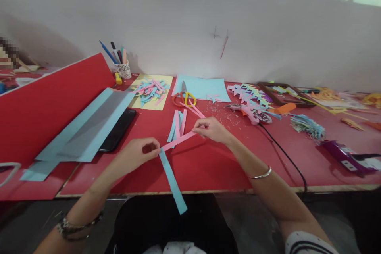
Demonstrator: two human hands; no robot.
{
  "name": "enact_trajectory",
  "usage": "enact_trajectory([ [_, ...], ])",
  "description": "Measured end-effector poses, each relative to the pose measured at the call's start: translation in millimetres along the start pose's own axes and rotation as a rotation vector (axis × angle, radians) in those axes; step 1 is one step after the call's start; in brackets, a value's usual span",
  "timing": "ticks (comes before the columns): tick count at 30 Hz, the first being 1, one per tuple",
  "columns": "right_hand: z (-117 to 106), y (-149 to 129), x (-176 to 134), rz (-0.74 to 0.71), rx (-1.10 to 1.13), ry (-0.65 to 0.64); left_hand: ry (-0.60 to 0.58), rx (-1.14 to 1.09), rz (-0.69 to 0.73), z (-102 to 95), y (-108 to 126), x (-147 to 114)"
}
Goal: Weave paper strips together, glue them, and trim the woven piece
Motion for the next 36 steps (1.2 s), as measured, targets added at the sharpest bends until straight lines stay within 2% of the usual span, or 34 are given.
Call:
enact_trajectory([
  [5, -1.1, 3.1, 1.7, 0.071, 0.050, -0.007, -0.240, 0.044, 0.003, 17.4, 2.2, -4.3],
  [8, -2.2, 5.9, 3.5, 0.096, 0.053, 0.001, -0.306, 0.051, 0.036, 20.2, 4.8, -8.9],
  [12, -6.5, 9.7, 11.9, 0.110, -0.038, 0.078, -0.203, -0.028, 0.093, 7.6, 8.5, -16.3],
  [16, -1.9, 4.5, 27.5, 0.141, -0.263, 0.193, -0.048, -0.145, 0.083, -6.1, 5.0, -26.0],
  [20, 26.3, -0.7, 41.4, 0.191, -0.456, 0.066, 0.068, -0.248, 0.038, -8.8, -2.8, -30.9],
  [24, 44.7, -0.4, 47.8, 0.202, -0.419, 0.023, 0.180, -0.289, 0.035, -10.8, -2.9, -29.9],
  [27, 44.9, 0.6, 47.6, 0.225, -0.394, 0.040, 0.262, -0.298, 0.007, -15.2, 0.1, -28.0],
  [30, 42.6, -3.6, 42.6, 0.218, -0.420, 0.031, 0.286, -0.305, -0.043, -19.2, 3.1, -24.3],
  [36, 45.8, -11.6, 32.2, 0.181, -0.596, -0.052, 0.331, -0.266, 0.064, -32.9, 17.7, -5.6],
])
Point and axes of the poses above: each hand's wrist, its own x-axis towards the middle knuckle, its own z-axis out of the palm, y = z × x, the point moved 5 cm from there along x, towards the middle knuckle, and after that the axes turned 7 degrees about y, right-handed, at the moved point
